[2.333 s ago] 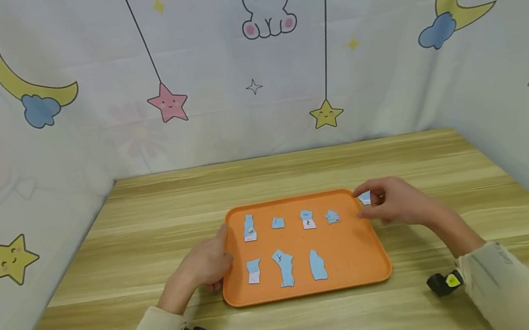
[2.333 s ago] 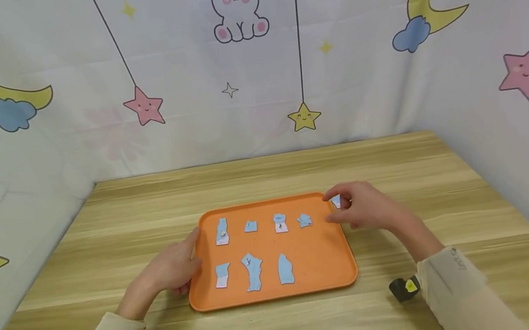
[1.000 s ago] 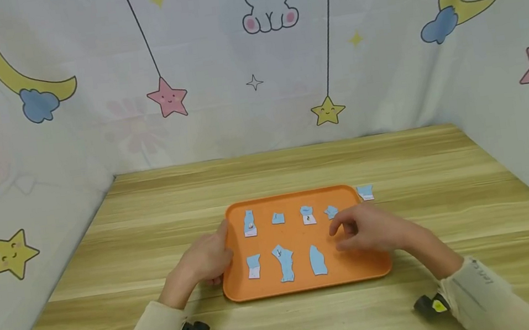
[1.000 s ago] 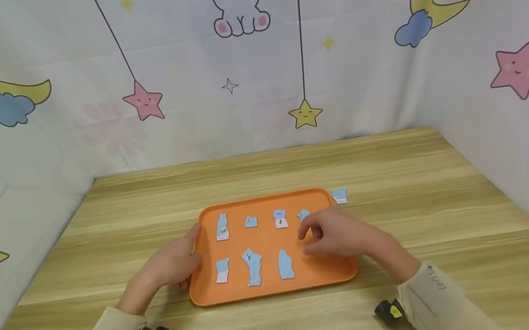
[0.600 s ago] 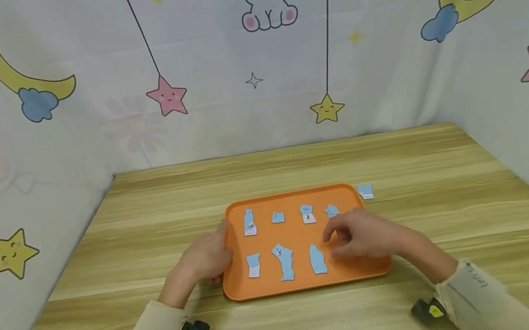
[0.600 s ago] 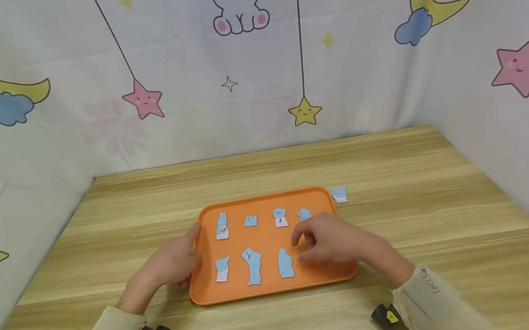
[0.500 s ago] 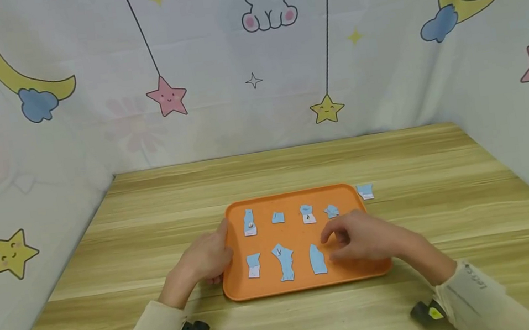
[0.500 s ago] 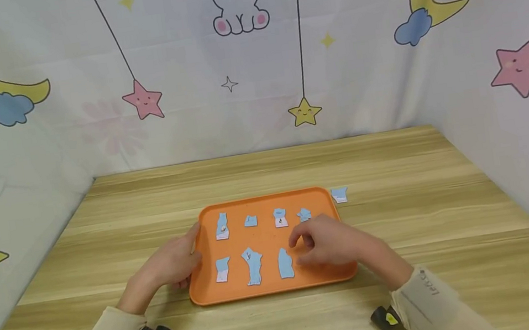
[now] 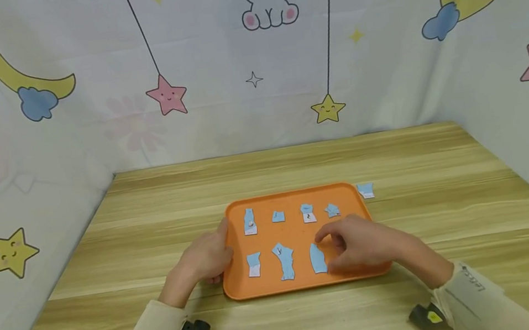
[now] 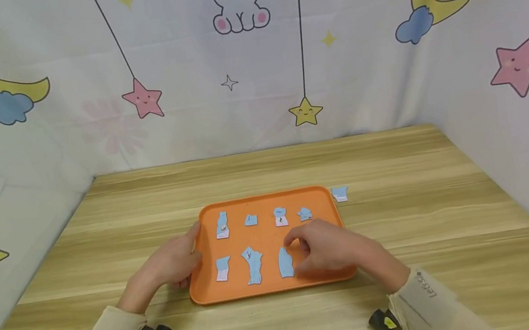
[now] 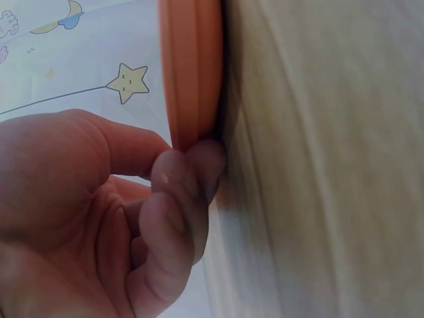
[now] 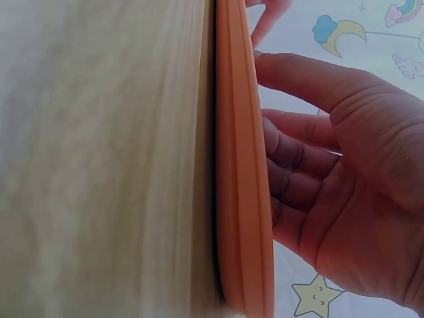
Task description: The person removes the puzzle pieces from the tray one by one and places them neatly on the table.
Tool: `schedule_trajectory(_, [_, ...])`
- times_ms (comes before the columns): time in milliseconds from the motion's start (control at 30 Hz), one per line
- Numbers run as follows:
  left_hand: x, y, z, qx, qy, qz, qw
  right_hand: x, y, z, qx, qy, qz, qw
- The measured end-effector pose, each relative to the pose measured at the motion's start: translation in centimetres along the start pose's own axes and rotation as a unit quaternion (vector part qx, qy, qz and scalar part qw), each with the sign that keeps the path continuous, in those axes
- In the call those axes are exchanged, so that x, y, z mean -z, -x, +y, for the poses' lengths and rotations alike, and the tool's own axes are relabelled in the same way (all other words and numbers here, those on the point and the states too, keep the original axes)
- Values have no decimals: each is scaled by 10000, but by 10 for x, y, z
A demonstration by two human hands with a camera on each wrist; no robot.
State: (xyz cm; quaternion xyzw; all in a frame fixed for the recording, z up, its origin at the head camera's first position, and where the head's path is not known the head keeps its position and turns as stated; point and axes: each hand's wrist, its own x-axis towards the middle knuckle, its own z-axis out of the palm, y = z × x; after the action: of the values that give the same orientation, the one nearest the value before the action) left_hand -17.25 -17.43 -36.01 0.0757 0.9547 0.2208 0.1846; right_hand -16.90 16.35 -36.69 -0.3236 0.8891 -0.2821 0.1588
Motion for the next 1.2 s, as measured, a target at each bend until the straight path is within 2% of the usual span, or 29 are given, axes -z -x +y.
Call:
schedule_trajectory(567, [0,1,1,66,32,-6,10000,-5,-4,-1,-45,-38,-213,9998])
schedule_trajectory(1200, [1,1,3,109,-52,-12,9999,-5,-3,0,138,123,-199,9996])
